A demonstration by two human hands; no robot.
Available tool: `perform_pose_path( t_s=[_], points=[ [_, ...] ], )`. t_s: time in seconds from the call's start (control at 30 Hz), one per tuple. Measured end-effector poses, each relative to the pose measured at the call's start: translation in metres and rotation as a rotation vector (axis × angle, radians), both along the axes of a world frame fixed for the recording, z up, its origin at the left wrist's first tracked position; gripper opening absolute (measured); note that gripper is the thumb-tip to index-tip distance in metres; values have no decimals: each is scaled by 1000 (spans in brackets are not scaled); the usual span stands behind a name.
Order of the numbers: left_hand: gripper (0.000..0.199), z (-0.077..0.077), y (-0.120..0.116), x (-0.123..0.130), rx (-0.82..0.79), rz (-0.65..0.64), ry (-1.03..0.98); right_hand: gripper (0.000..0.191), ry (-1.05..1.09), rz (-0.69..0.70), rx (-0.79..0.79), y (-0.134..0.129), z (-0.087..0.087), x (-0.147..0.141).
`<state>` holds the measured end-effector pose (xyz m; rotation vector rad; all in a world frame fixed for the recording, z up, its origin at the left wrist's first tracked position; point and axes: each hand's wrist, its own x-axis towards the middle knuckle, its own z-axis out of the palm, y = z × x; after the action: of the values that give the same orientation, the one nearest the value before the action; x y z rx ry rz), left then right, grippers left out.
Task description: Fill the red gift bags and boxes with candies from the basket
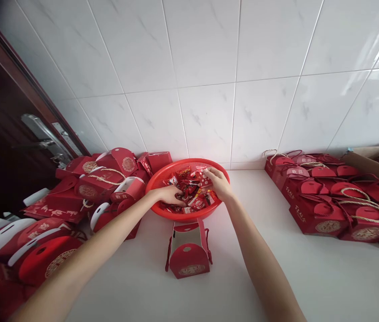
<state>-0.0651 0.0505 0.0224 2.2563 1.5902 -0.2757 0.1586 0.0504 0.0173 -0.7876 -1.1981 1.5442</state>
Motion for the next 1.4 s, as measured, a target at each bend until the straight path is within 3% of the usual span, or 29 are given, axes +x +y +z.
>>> perform_pose_path(
  t_s=[0.13,0.3,0.37,0.47,0.53,0.6,0.8,0.93,1.03,1.17,1.27,1.4],
  points=[
    [33,-4,-2,-3,65,45,-64,22,66,5,-44,1,1,0],
    [26,2,-6,-6,276,130,-204,16,117,-24,-126,0,5,0],
    [30,7,-8,-5,372,196,-410,16,126,-41,-191,-2,8,-1],
    [32,13,-15,2,501,288,-914,16,128,-24,-247,-8,12,-7],
    [31,16,-22,8,574,256,-1124,14,129,-3,-260,-13,14,-12],
    [29,18,-29,14,664,177,-1166,14,134,12,-271,-16,15,-18],
    [23,9,-41,29,875,-71,-903,35,180,78,-280,-17,9,-23],
    [30,0,-42,33,852,-192,-783,22,221,118,-181,-16,3,-22],
    [32,4,-38,25,793,-234,-726,22,239,70,-175,-17,2,-22],
    [35,25,-24,-6,677,-65,-599,21,232,-2,-189,-18,3,-23],
    [35,37,-12,-33,508,102,-289,23,219,-12,-193,-18,5,-24],
    [31,32,-1,-50,319,186,19,26,218,-8,-196,-20,7,-24]
  ],
)
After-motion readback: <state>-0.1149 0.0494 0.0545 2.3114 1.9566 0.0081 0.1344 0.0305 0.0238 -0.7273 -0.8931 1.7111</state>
